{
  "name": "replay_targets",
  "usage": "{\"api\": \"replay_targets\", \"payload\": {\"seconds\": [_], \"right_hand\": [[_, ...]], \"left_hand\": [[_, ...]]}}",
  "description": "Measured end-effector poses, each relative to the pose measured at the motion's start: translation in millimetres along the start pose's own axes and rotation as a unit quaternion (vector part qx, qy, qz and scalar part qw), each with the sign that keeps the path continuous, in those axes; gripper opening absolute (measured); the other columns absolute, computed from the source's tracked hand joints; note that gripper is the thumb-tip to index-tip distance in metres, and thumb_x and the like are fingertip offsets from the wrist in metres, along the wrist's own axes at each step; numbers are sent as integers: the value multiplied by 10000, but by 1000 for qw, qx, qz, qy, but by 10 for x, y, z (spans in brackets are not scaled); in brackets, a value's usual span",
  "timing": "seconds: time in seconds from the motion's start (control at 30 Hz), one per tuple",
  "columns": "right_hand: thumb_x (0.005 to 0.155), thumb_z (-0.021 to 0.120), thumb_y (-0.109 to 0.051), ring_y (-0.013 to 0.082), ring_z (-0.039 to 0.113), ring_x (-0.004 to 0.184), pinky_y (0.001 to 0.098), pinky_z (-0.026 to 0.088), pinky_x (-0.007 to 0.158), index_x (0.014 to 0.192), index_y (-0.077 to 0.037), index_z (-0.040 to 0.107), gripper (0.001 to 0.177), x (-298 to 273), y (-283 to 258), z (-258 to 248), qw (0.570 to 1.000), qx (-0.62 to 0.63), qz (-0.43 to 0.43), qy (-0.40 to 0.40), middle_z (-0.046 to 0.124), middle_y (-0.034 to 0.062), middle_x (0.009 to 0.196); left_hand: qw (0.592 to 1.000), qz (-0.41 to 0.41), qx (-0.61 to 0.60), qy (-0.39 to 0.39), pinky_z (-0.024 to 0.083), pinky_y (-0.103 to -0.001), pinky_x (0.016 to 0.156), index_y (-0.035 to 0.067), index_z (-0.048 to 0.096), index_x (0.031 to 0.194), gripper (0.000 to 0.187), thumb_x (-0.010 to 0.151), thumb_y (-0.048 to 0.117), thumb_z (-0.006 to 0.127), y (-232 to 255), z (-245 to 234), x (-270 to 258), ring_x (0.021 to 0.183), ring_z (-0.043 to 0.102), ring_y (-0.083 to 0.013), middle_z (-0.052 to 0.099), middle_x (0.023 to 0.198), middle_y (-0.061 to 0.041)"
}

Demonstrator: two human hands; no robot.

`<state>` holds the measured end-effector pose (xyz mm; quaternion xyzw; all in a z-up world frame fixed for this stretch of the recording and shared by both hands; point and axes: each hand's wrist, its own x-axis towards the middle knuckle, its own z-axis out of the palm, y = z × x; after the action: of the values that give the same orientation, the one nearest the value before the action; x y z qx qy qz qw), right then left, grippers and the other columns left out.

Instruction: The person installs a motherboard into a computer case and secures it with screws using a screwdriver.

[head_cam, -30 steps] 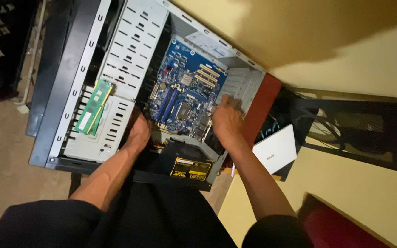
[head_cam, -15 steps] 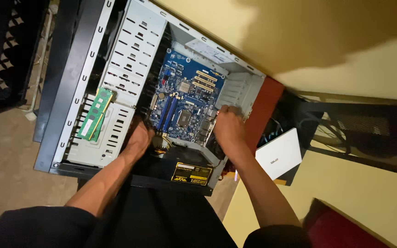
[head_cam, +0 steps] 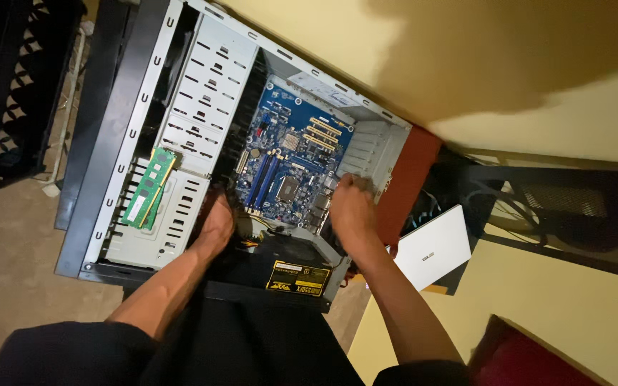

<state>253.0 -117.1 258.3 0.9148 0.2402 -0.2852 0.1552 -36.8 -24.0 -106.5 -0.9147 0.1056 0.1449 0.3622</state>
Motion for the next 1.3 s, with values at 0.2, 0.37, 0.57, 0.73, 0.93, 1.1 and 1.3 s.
{"api": "replay_targets", "payload": {"seconds": [0.2, 0.37, 0.57, 0.73, 0.93, 1.1, 1.3], "right_hand": [[1018, 424, -123, 424, 780, 818, 482, 659, 638, 1237, 47, 595, 326, 16, 20, 60, 998, -51, -13, 31, 707, 263, 989], [995, 434, -58, 491, 763, 813, 569, 646, 633, 1219, 76, 603, 311, -44, 30, 170, 995, -51, -40, 73, 699, 290, 982], [1018, 420, -120, 472, 770, 853, 558, 644, 644, 1276, 67, 584, 358, 31, 3, 57, 999, -45, -3, 16, 727, 284, 981], [994, 411, -42, 492, 767, 905, 597, 645, 694, 1376, 128, 548, 440, -111, -94, -114, 999, -27, -24, 6, 751, 326, 1023], [976, 392, -62, 515, 757, 853, 594, 644, 679, 1339, 136, 526, 435, -125, -90, -252, 999, 33, -6, -1, 724, 352, 1021], [977, 435, -112, 577, 724, 957, 625, 613, 794, 1339, 110, 448, 425, -254, -84, -568, 999, 11, 20, -39, 719, 331, 1036], [1060, 525, -85, 515, 712, 712, 582, 636, 599, 1234, 29, 553, 210, -72, -213, -769, 969, 79, -126, 198, 571, 256, 1024]], "left_hand": [[998, 5, 59, -18, 567, -527, 1095, -21, 710, 1321, 406, 1068, 228, 512, 367, 243, 125, 1268, 675, -342, 730, 1296, -191], [955, 59, -220, -189, 472, -587, 1002, 186, 704, 1321, 350, 1103, 198, 431, -534, -259, 148, 1181, 644, -261, 728, 1256, -25], [945, 171, -202, -194, 440, -717, 830, 71, 651, 1363, 445, 1005, 14, 392, -1055, -572, 66, 1109, 593, -444, 677, 1261, -185], [935, 196, -160, -248, 375, -679, 1020, 252, 525, 1544, 479, 1125, 144, 317, -1791, -977, -64, 1376, 525, -320, 588, 1533, 0], [945, 275, -13, -178, 438, -693, 941, 135, 474, 1574, 506, 1098, -3, 374, -574, -110, 89, 1302, 549, -360, 578, 1511, -82], [652, -342, -675, 50, 575, -300, 745, 79, 709, 852, 261, 1037, 161, 544, -1475, -947, -109, 839, 748, -321, 698, 760, -110], [842, -151, -498, -144, 619, -402, 874, 160, 773, 1045, 219, 1013, 168, 557, -1882, -1214, 229, 955, 760, -248, 776, 906, -18]]}}
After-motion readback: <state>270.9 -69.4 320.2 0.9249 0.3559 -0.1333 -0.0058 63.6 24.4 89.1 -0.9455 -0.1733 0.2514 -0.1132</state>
